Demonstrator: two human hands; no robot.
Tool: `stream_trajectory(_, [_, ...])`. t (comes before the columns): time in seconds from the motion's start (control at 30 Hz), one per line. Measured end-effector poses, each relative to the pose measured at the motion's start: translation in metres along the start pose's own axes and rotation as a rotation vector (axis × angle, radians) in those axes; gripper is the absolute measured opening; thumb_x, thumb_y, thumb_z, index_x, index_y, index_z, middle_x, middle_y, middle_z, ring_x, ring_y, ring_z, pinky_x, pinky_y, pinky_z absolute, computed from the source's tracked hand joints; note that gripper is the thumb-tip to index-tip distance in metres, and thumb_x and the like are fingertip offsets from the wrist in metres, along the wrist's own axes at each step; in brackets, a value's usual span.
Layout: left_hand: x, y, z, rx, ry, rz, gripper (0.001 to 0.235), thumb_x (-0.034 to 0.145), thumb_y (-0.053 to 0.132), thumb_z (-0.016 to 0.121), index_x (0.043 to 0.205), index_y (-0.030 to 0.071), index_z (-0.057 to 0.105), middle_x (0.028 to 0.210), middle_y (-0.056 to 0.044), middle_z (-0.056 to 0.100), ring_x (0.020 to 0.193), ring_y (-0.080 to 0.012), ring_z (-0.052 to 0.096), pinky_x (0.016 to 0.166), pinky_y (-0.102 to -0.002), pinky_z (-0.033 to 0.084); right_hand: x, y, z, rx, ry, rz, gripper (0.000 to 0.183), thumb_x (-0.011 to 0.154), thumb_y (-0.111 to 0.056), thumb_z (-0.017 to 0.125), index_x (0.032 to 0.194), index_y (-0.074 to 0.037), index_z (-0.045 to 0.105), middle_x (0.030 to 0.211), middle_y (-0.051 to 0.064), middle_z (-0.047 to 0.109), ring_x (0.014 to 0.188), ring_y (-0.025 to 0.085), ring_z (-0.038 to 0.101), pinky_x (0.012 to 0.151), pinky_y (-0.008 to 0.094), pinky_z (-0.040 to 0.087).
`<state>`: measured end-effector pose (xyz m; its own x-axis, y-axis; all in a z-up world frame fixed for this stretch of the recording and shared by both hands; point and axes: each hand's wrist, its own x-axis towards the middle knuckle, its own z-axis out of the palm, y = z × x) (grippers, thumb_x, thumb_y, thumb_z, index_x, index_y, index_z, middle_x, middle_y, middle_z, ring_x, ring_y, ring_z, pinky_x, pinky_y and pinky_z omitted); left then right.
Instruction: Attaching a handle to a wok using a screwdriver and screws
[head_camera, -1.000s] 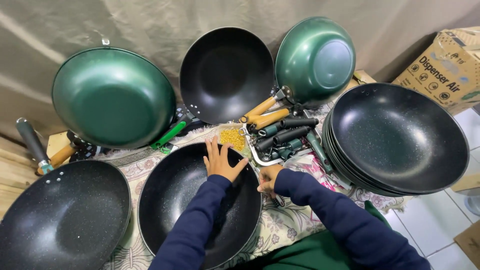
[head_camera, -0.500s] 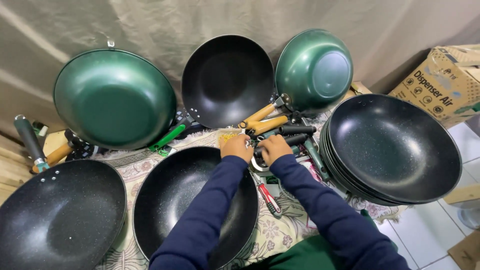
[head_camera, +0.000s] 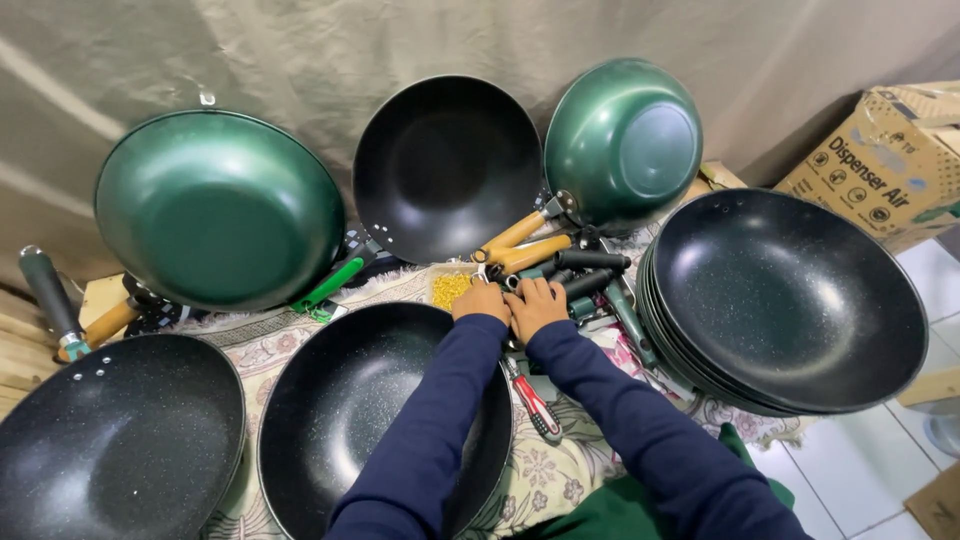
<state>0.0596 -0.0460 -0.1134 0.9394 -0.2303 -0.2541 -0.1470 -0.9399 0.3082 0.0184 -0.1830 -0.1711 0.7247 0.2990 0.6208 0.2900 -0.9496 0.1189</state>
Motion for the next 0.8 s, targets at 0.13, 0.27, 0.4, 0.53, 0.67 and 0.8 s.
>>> stream_trajectory(0.13, [-0.039, 0.002, -0.033, -0.189, 0.065, 0.041, 0.031, 0.097, 0.034, 0.048, 0.102, 0.008, 0.064, 0.111, -0.016, 0.063, 0.112, -0.0388, 0.068, 0.095, -0.055, 0.054, -0.005, 0.003, -0.005, 0.125, -0.179, 0.072, 0.028, 0.086, -0.028, 0.064, 0.113, -0.023, 0.069, 0.104, 0.001, 0.052, 0.107, 0.023, 0.053, 0.106, 0.050, 0.034])
stream_trajectory(0.27, [-0.076, 0.003, -0.082, -0.479, 0.089, -0.023, 0.031, 0.085, 0.047, 0.058, 0.077, 0.017, 0.057, 0.078, -0.004, 0.073, 0.109, -0.0319, 0.070, 0.097, -0.042, 0.052, 0.006, 0.017, -0.013, 0.327, -0.194, 0.134, 0.034, 0.084, -0.027, 0.072, 0.117, -0.017, 0.070, 0.107, 0.005, 0.059, 0.103, 0.027, 0.061, 0.102, 0.045, 0.044])
stream_trajectory(0.4, [-0.027, -0.020, -0.049, -0.643, 0.104, -0.104, 0.036, 0.077, 0.063, 0.059, 0.073, 0.030, 0.071, 0.067, 0.011, 0.073, 0.108, -0.0186, 0.071, 0.096, -0.031, 0.053, 0.025, 0.014, -0.056, 0.622, -0.167, 0.198, 0.044, 0.081, -0.023, 0.078, 0.123, -0.018, 0.069, 0.112, 0.008, 0.062, 0.105, 0.029, 0.067, 0.099, 0.043, 0.051])
stream_trajectory(0.53, [-0.065, -0.027, -0.072, -1.061, 0.053, -0.037, 0.034, 0.077, 0.047, 0.069, 0.080, 0.013, 0.076, 0.065, -0.006, 0.073, 0.054, -0.0143, 0.068, 0.053, -0.024, 0.055, 0.042, -0.003, -0.107, 0.807, -0.047, 0.229, 0.019, 0.094, -0.019, 0.073, 0.112, -0.023, 0.079, 0.093, 0.003, 0.073, 0.091, 0.028, 0.072, 0.081, 0.037, 0.059])
stream_trajectory(0.67, [-0.086, -0.039, -0.055, -1.541, -0.028, 0.035, 0.041, 0.090, 0.047, 0.072, 0.094, 0.007, 0.069, 0.074, -0.016, 0.071, 0.054, -0.0144, 0.061, 0.048, -0.018, 0.049, 0.044, -0.023, -0.141, 0.958, -0.219, 0.477, 0.019, 0.092, -0.027, 0.077, 0.107, -0.017, 0.080, 0.086, 0.007, 0.079, 0.085, 0.026, 0.076, 0.074, 0.035, 0.062])
stream_trajectory(0.8, [-0.138, -0.038, -0.073, -1.652, 0.009, 0.029, 0.046, 0.099, 0.048, 0.061, 0.102, 0.003, 0.065, 0.076, -0.015, 0.069, 0.056, -0.0136, 0.062, 0.050, -0.019, 0.048, 0.041, -0.027, -0.144, 1.522, -0.340, 0.710, 0.018, 0.093, -0.010, 0.074, 0.106, 0.002, 0.073, 0.083, 0.021, 0.077, 0.066, 0.027, 0.078, 0.060, 0.030, 0.063])
